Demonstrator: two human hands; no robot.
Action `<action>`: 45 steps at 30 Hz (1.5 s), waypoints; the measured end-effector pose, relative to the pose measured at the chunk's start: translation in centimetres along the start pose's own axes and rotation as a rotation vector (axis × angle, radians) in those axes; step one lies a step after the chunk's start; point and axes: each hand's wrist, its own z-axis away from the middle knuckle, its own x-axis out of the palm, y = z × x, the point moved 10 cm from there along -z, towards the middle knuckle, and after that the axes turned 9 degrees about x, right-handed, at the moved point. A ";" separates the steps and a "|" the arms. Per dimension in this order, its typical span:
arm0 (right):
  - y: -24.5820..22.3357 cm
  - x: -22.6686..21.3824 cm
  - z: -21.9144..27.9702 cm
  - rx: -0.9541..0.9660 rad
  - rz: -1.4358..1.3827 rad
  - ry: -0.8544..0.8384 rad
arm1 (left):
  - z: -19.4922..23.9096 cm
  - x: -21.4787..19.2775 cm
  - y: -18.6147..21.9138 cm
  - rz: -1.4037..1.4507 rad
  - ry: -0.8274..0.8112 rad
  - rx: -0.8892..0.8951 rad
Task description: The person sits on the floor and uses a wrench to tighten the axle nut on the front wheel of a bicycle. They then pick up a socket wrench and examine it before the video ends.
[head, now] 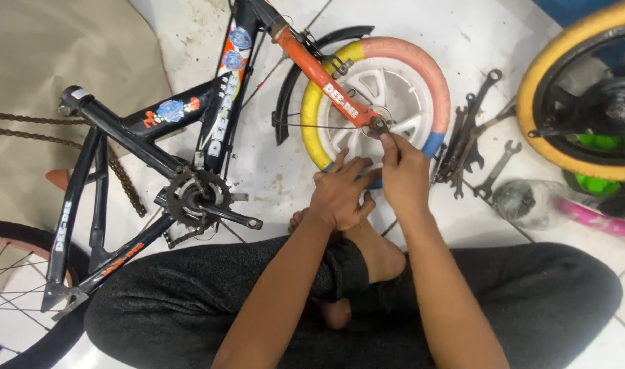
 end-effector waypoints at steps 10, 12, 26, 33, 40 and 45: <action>-4.5 -4.1 -2.1 -0.336 0.506 -0.236 | -0.5 -1.1 0.8 -0.029 0.009 0.084; -3.8 -5.1 -1.1 -0.280 0.340 -0.177 | -0.3 -1.1 0.7 -0.033 -0.008 0.062; 1.1 -2.1 0.6 -0.119 -0.076 -0.053 | -0.4 -0.8 0.7 0.016 0.016 0.034; 0.0 -1.0 -0.2 -0.018 -0.034 -0.119 | -0.6 0.2 0.0 0.026 0.022 0.023; -0.5 -2.5 -2.6 -0.193 0.236 -0.245 | -0.3 -0.9 0.6 0.015 0.061 0.051; -0.4 -2.7 -0.6 -0.362 0.113 -0.059 | -0.4 -0.6 0.7 0.028 0.071 0.046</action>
